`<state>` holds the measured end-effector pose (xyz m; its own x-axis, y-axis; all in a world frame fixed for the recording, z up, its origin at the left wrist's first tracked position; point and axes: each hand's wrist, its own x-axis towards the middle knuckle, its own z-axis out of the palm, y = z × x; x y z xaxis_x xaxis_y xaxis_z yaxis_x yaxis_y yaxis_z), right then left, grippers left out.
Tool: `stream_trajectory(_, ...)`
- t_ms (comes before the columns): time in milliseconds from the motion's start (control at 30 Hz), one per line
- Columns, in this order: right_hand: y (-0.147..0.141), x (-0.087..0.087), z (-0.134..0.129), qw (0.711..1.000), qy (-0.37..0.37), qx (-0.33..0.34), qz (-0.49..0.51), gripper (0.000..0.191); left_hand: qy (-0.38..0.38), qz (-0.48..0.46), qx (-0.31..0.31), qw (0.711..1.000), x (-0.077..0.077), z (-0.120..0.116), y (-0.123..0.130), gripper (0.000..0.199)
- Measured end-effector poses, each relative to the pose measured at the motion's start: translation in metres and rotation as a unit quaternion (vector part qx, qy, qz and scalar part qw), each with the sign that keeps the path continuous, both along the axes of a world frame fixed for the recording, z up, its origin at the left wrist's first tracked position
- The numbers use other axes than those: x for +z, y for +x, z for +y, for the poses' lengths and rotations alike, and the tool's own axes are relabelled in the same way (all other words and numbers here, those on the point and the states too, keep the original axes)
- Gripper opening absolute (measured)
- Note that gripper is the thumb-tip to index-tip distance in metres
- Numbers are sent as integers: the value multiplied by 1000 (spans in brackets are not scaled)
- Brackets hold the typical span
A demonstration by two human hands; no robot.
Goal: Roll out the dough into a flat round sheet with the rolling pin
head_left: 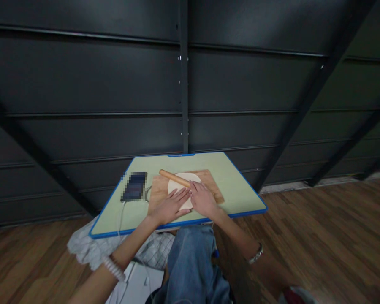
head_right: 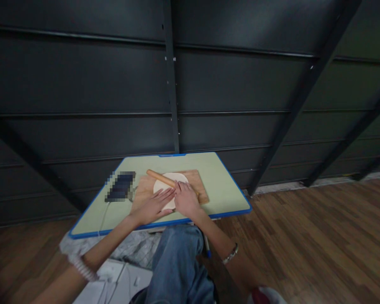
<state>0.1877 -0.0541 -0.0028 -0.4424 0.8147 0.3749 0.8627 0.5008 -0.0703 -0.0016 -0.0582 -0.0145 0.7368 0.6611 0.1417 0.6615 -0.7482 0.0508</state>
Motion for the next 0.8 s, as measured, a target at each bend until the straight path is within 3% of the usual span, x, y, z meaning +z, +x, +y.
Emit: stream_trajectory(800, 3, 4, -3, 1000, 3, -3, -8, 53, 127, -20, -33, 991, -8, -1, -1, 55)
